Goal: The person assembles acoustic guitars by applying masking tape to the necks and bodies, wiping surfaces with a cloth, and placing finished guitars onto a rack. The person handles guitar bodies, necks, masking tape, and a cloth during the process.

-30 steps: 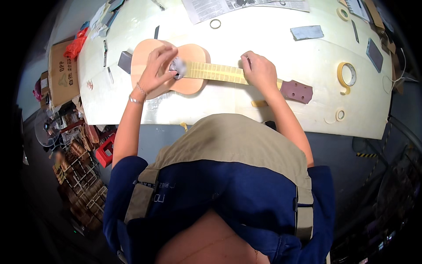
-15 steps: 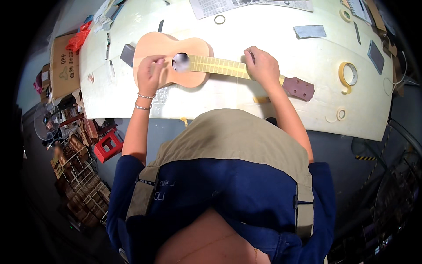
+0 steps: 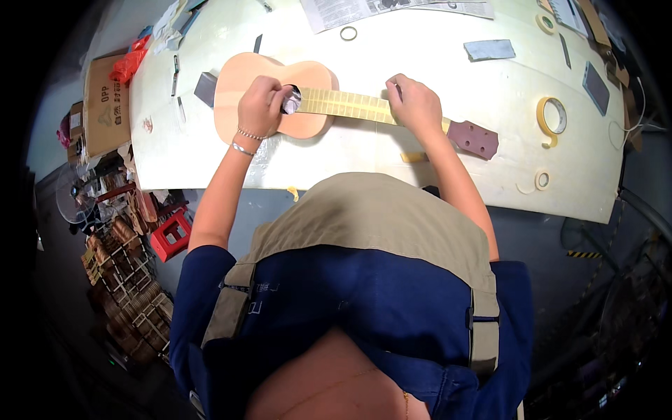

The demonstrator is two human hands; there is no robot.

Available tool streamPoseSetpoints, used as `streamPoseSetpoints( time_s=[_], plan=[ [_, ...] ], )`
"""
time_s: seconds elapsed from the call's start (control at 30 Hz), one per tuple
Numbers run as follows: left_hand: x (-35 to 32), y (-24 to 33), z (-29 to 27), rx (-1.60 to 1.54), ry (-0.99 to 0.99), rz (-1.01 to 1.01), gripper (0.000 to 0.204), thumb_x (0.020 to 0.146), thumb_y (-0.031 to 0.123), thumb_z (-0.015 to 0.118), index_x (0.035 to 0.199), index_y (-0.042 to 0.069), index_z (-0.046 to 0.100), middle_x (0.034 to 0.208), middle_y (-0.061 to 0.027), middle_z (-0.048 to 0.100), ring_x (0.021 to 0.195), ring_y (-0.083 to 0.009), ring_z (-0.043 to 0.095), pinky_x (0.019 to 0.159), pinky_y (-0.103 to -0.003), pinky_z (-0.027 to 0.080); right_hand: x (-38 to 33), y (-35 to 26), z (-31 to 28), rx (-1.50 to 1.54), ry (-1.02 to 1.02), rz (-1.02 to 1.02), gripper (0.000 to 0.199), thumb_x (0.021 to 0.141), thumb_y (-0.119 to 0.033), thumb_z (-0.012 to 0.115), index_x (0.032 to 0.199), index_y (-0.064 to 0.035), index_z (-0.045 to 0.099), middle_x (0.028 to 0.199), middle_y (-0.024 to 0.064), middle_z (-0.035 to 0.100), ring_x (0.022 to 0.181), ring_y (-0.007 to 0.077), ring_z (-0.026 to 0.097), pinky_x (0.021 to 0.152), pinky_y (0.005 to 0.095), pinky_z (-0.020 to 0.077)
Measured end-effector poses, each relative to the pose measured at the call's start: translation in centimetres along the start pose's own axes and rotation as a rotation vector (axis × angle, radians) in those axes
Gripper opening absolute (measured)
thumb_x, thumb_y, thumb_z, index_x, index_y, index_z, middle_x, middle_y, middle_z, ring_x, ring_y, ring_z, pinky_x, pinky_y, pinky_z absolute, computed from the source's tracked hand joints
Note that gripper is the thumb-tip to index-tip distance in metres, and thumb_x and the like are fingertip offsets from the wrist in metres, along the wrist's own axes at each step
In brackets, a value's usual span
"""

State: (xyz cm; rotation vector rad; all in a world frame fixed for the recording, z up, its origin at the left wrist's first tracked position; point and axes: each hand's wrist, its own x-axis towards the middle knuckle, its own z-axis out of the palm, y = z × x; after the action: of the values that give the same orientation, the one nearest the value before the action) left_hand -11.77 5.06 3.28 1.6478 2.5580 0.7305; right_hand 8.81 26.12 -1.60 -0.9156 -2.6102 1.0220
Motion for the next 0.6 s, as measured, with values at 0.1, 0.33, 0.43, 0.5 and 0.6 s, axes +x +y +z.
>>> streamPoseSetpoints(
  time_s=[0.1,0.33,0.43,0.5,0.6],
  plan=[
    [-1.3,-0.3,0.2,0.058,0.09,0.106,0.007,0.08,0.015,0.064,0.085,0.009,0.063,0.089,-0.0016,0.063,0.086,-0.021,0.057,0.079,-0.035,0.037,-0.1,0.0,0.0,-0.003,0.007,0.004,0.022,0.089,-0.028,0.053,0.094,-0.0108,0.066,0.072,0.0088,0.065,0.064,0.0227,0.061,0.061,0.0328,0.047],
    [-3.3,0.9,0.8,0.094,-0.093,0.124,0.024,0.088,0.019,0.053,0.105,0.006,0.062,0.115,-0.0061,0.057,0.1,-0.0186,0.054,0.083,-0.035,0.032,0.0,-0.1,0.0,-0.015,-0.006,0.005,0.022,0.089,-0.028,0.053,0.094,-0.0104,0.066,0.073,0.009,0.065,0.065,0.0234,0.061,0.061,0.0331,0.0473],
    [-2.4,1.1,1.3,0.035,-0.142,0.061,0.026,0.088,0.024,0.052,0.106,0.006,0.059,0.112,-0.0068,0.057,0.094,-0.0195,0.054,0.08,-0.035,0.031,0.0,0.0,0.1,-0.014,-0.01,0.008,0.022,0.089,-0.028,0.053,0.094,-0.0102,0.066,0.072,0.0092,0.065,0.065,0.0238,0.061,0.061,0.0333,0.0471],
    [-2.5,1.0,1.5,0.044,-0.129,0.068,0.029,0.088,0.025,0.05,0.108,0.006,0.058,0.112,-0.0072,0.057,0.094,-0.0199,0.054,0.08,-0.036,0.031,0.0,0.1,0.1,-0.011,-0.016,0.008,0.023,0.089,-0.028,0.054,0.094,-0.0101,0.066,0.071,0.0094,0.064,0.064,0.024,0.061,0.061,0.0333,0.0469],
    [-2.7,1.0,1.6,0.146,-0.139,0.092,0.031,0.089,0.026,0.048,0.11,0.005,0.057,0.114,-0.0071,0.058,0.095,-0.02,0.054,0.081,-0.037,0.031,0.0,-0.1,0.0,-0.007,-0.002,0.001,0.023,0.089,-0.029,0.054,0.094,-0.0098,0.066,0.07,0.0096,0.064,0.063,0.0244,0.06,0.061,0.0334,0.0466]
  ],
)
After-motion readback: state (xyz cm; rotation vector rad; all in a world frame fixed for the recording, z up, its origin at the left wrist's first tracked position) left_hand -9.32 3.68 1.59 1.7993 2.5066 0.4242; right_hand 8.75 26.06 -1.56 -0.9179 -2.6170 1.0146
